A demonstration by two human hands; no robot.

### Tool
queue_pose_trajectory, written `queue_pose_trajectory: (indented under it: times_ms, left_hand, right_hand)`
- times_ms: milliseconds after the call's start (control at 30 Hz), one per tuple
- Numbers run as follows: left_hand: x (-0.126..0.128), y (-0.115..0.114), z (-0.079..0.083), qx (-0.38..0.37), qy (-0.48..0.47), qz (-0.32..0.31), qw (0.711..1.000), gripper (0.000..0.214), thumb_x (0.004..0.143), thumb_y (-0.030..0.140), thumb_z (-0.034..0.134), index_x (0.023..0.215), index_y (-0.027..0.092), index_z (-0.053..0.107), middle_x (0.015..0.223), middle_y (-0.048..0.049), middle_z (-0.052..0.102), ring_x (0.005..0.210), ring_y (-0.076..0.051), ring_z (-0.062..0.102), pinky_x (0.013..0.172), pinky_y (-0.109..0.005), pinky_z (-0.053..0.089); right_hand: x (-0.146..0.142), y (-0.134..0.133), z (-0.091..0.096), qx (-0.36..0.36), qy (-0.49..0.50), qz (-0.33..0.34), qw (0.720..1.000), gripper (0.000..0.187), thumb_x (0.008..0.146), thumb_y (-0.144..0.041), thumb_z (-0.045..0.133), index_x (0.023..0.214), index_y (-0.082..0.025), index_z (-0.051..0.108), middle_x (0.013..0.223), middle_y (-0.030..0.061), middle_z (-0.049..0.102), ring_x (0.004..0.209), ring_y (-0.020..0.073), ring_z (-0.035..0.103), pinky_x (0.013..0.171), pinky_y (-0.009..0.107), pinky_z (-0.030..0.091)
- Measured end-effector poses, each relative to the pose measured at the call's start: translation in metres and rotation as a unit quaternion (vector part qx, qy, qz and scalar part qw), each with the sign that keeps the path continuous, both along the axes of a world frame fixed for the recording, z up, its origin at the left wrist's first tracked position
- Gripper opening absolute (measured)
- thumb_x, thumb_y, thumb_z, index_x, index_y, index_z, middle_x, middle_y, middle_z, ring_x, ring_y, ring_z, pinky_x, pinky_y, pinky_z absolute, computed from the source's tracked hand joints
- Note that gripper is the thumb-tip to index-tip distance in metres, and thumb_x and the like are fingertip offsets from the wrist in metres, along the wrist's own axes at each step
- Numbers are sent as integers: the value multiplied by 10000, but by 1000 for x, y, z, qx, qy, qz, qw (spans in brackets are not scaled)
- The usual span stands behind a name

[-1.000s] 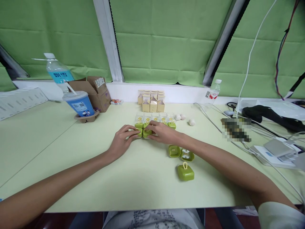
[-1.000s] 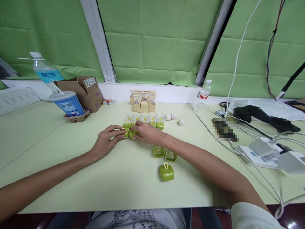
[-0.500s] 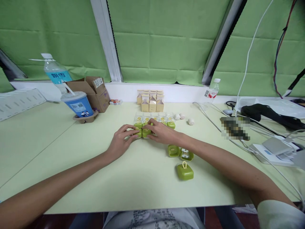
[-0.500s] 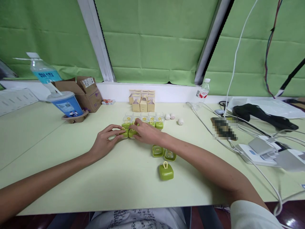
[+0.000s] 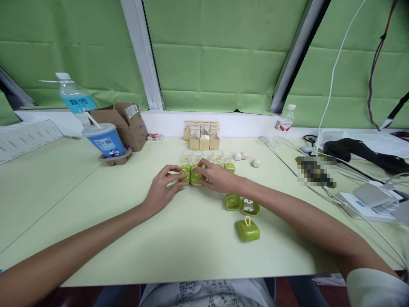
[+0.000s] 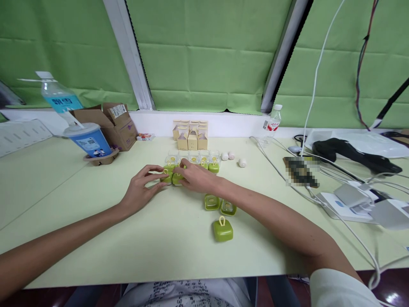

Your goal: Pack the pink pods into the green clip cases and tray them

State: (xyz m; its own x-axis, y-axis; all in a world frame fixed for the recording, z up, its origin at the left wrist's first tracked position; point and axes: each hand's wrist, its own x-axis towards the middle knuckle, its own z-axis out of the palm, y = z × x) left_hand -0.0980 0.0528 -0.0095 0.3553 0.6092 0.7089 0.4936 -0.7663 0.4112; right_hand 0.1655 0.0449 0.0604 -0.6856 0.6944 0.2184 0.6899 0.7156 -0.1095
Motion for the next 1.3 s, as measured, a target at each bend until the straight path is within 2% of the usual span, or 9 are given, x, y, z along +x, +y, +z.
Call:
queue_pose_trajectory:
  times_ms: [567, 733, 800, 867, 967, 1033, 1100, 1200, 1300]
  left_hand:
    - [7, -12, 12, -4, 3, 52, 999, 236, 1095, 351, 553, 921, 215, 637, 1185, -77, 646, 1139, -225, 653, 1024, -401, 542]
    - [5, -13, 12, 69, 2, 40, 997, 266, 1098, 261, 556, 837, 214, 581, 1123, -74, 669, 1059, -217, 641, 916, -384, 541]
    - [6, -20, 14, 128, 15, 14, 992, 214, 1083, 216, 578, 869, 223, 585, 1119, -78, 680, 1031, -219, 632, 867, -382, 555]
    - [12, -31, 19, 180, 53, -32, 982, 80, 1056, 164, 601, 1056, 239, 628, 1168, -91, 690, 1082, -234, 647, 885, -399, 593]
    - [35, -47, 30, 246, 199, -140, 938, 308, 1043, 89, 569, 1319, 222, 606, 1277, -124, 720, 1246, -265, 674, 985, -418, 630]
    - [59, -50, 39, 273, 302, -190, 893, 348, 1062, 87, 541, 1372, 223, 620, 1412, -142, 706, 1350, -283, 661, 1015, -407, 630]
    - [86, -48, 44, 258, 330, -211, 883, 371, 1075, 72, 507, 1413, 179, 615, 1493, -186, 669, 1406, -306, 645, 979, -393, 634]
    - [118, -39, 45, 233, 368, -227, 871, 454, 1051, 21, 530, 1481, 161, 576, 1594, -189, 609, 1412, -307, 652, 968, -388, 621]
    - [126, -35, 41, 204, 366, -237, 877, 381, 1057, 35, 552, 1414, 156, 607, 1412, -153, 728, 1214, -264, 736, 938, -390, 614]
  right_hand:
    - [-1, 0, -5, 13, -6, -12, 1000, 362, 1093, -316, 624, 1432, -194, 663, 1383, 144, 633, 756, 154, 646, 652, 301, 446]
    - [0, 0, 13, 72, 37, -62, 995, 349, 1143, -382, 516, 1322, -180, 737, 1305, 126, 724, 767, 175, 669, 645, 316, 429]
    - [14, 7, 30, 110, 81, -114, 984, 354, 1144, -360, 478, 1229, -177, 769, 1246, 114, 768, 756, 176, 677, 656, 319, 437]
    - [43, 18, 46, 143, 106, -197, 964, 315, 1104, -277, 484, 1147, -186, 783, 1184, 99, 800, 794, 195, 703, 685, 323, 446]
    - [104, 37, 54, 83, 37, -352, 932, 254, 1002, -258, 590, 1159, -213, 785, 1109, 97, 822, 978, 296, 742, 742, 351, 477]
    - [145, 46, 43, -23, -33, -382, 923, 289, 920, -287, 705, 1181, -192, 785, 1128, 144, 811, 1030, 338, 740, 762, 377, 513]
    - [175, 49, 25, -67, -38, -380, 922, 350, 852, -292, 795, 1178, -167, 788, 1067, 152, 815, 931, 309, 757, 772, 377, 545]
    - [198, 46, -3, -77, -10, -364, 928, 399, 829, -263, 805, 1215, -169, 768, 1116, 129, 815, 853, 241, 764, 811, 348, 565]
    - [202, 41, -13, -54, 27, -362, 930, 381, 866, -221, 734, 1238, -139, 743, 1137, 156, 801, 864, 250, 770, 844, 374, 576]
